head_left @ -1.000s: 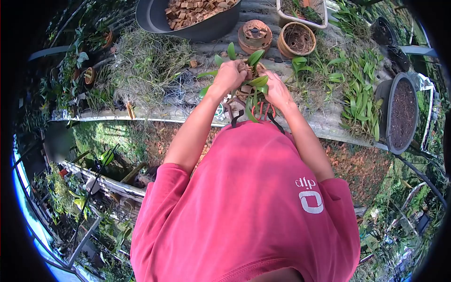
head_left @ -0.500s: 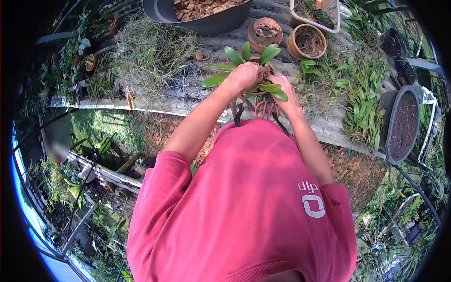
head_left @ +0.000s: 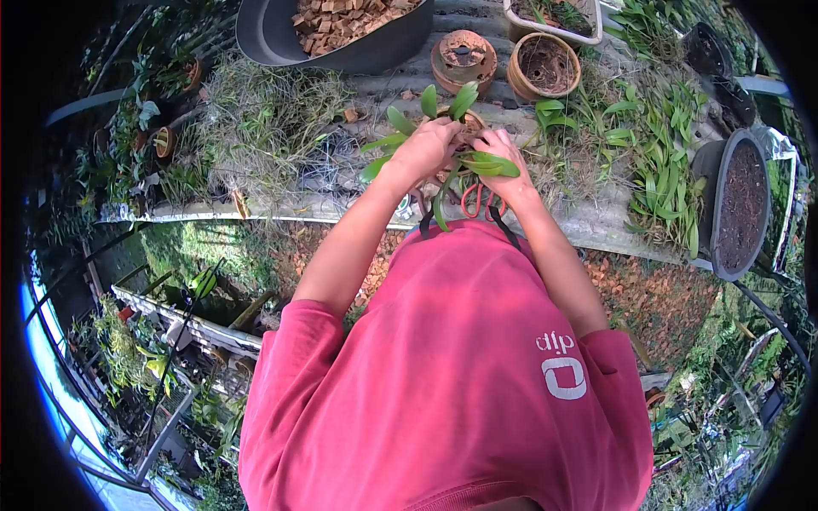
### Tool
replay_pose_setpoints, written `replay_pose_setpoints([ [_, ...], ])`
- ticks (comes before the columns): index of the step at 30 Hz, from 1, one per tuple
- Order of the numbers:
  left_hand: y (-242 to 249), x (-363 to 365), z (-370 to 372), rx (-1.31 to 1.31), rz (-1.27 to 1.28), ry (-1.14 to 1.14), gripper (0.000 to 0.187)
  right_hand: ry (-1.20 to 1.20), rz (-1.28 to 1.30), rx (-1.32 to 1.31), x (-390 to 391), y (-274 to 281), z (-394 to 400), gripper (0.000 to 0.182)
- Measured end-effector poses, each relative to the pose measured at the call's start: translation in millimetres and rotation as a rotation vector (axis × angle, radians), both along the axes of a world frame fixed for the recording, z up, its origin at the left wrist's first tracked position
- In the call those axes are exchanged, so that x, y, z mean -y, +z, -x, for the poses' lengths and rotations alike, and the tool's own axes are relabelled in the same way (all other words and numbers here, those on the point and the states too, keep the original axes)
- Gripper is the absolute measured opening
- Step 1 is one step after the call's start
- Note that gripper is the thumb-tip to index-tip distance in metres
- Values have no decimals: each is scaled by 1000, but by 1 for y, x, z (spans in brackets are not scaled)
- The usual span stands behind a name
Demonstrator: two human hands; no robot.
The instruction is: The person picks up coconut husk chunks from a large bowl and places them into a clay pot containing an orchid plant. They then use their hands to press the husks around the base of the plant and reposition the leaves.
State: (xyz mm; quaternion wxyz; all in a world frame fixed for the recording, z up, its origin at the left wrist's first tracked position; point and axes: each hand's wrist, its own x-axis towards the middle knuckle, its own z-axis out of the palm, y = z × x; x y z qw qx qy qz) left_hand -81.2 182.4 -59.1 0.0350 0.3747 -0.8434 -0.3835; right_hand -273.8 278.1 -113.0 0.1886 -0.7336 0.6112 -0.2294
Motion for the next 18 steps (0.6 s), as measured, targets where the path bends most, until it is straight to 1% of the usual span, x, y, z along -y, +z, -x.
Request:
replay_pose_setpoints([
  [2, 6, -5, -8, -138, 41, 98, 38, -17, -30, 24, 3, 2, 3, 38],
  [5, 27, -19, -12, -115, 0, 153, 39, 25, 64, -35, -1, -10, 4, 37],
  [6, 24, -23, -14, -167, 31, 183, 39, 18, -35, -69, 1, -5, 3, 38],
  [9, 21, -33, -18, -244, 73, 306, 38, 39, -24, -158, 8, -3, 0, 37],
  [12, 9, -39, -23, -210, 0, 306, 32, 70, -95, -201, 14, 3, -1, 36],
  [15, 3, -32, -18, -80, 54, 237, 35, 119, -140, -116, 17, 4, 0, 45],
  [16, 10, -25, -9, 77, -20, 220, 35, 96, -54, -66, 19, -1, 0, 38],
  [18, -6, -13, 7, 230, 7, 132, 30, 110, -120, -140, 21, -3, 2, 37],
])
